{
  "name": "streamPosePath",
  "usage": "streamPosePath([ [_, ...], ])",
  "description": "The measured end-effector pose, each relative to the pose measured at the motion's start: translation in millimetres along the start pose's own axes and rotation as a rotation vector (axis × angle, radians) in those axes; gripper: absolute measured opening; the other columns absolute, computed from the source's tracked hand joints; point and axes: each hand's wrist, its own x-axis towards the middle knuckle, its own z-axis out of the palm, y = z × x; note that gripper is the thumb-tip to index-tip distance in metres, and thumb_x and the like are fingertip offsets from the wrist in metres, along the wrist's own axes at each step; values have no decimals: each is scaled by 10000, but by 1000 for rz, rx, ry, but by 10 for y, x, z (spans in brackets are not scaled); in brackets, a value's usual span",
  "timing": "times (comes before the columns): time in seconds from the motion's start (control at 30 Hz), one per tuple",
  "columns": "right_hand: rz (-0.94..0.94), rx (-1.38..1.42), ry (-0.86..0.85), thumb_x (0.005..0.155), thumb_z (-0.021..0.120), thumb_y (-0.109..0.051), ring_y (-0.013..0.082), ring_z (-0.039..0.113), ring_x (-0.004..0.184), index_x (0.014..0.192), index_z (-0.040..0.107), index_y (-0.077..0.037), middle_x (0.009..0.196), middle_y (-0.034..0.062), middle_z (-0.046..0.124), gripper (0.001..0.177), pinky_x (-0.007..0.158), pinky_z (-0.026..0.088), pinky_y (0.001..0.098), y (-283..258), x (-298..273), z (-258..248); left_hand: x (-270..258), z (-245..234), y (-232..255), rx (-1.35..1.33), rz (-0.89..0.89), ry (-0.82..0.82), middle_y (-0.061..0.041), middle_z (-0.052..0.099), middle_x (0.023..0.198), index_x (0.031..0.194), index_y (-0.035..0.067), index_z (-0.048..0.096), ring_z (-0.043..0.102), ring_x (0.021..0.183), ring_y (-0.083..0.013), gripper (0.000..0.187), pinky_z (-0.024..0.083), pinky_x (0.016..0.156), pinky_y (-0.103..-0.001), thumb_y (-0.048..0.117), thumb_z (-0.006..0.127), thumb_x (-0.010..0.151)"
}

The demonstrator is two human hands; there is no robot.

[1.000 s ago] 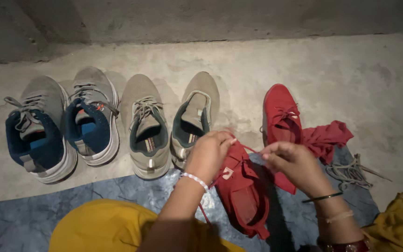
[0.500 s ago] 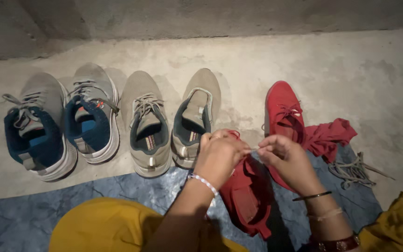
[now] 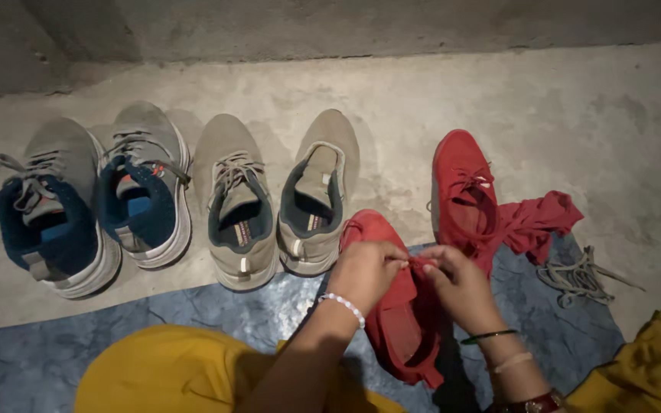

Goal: The person ties the laces of a red shoe, then wipes a beige sneaker with a red cloth. The person handles the shoes one at a time and uses the cloth to wipe the upper and sole areas.

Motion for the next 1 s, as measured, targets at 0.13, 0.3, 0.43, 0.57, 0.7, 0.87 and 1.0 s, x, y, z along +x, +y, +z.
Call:
streamPosePath([
  [0.13, 21, 164, -18, 962, 604, -77, 137, 707, 1041, 1152, 671, -1, 1089, 62, 763, 215, 919, 541, 287, 207, 63, -12, -28, 8, 56, 15, -53, 22, -105, 762, 851, 906, 139, 798, 745, 785, -295, 136, 583, 717, -401, 225, 794, 801],
  [0.3, 73, 219, -8, 969, 608, -81, 122, 688, 997, 1157, 676, 7, 1071, 60, 760, 218, 882, 531, 274, 326, 80, -15, -72, 79, 90, -73, -15, 113, -110, 763, 852, 900, 110, 780, 757, 778, -275, 108, 596, 706, -372, 158, 788, 804],
  [0.43, 131, 244, -40, 986, 586, -109, 102, 668, 949, 1179, 667, 1, 1055, 40, 751, 237, 838, 530, 264, 371, 98, -36, -68, 96, 89, -104, -72, 132, -115, 761, 826, 875, 98, 775, 758, 767, -273, 85, 591, 693, -369, 144, 790, 805],
  [0.57, 229, 257, -97, 1040, 567, -136, 141, 547, 816, 1258, 685, -9, 1005, 58, 684, 279, 707, 452, 292, 411, 127, -69, -95, 132, 70, -113, -60, 135, -118, 755, 817, 885, 84, 753, 754, 765, -274, 99, 582, 686, -365, 137, 781, 807],
  [0.7, 363, 432, -148, 1019, 529, -161, 141, 662, 915, 1244, 667, -29, 1072, 56, 719, 295, 796, 551, 305, 383, 156, -113, -62, 194, -10, -179, -140, 139, -137, 742, 788, 874, 64, 745, 743, 740, -290, 108, 571, 687, -367, 153, 786, 830],
  [0.87, 486, 589, -147, 987, 519, -145, 162, 711, 1004, 1248, 660, -23, 1136, 68, 740, 320, 885, 578, 325, 260, 162, -113, 2, 186, -115, -204, -158, 159, -127, 756, 783, 875, 51, 712, 758, 739, -269, 133, 569, 684, -359, 173, 764, 859],
  [1.0, 554, 571, -100, 996, 542, -167, 144, 704, 993, 1251, 682, -34, 1131, 52, 749, 320, 866, 563, 309, 210, 122, -119, -14, 147, -46, -260, -129, 57, -103, 762, 801, 889, 71, 732, 764, 736, -240, 169, 576, 676, -341, 218, 788, 829],
])
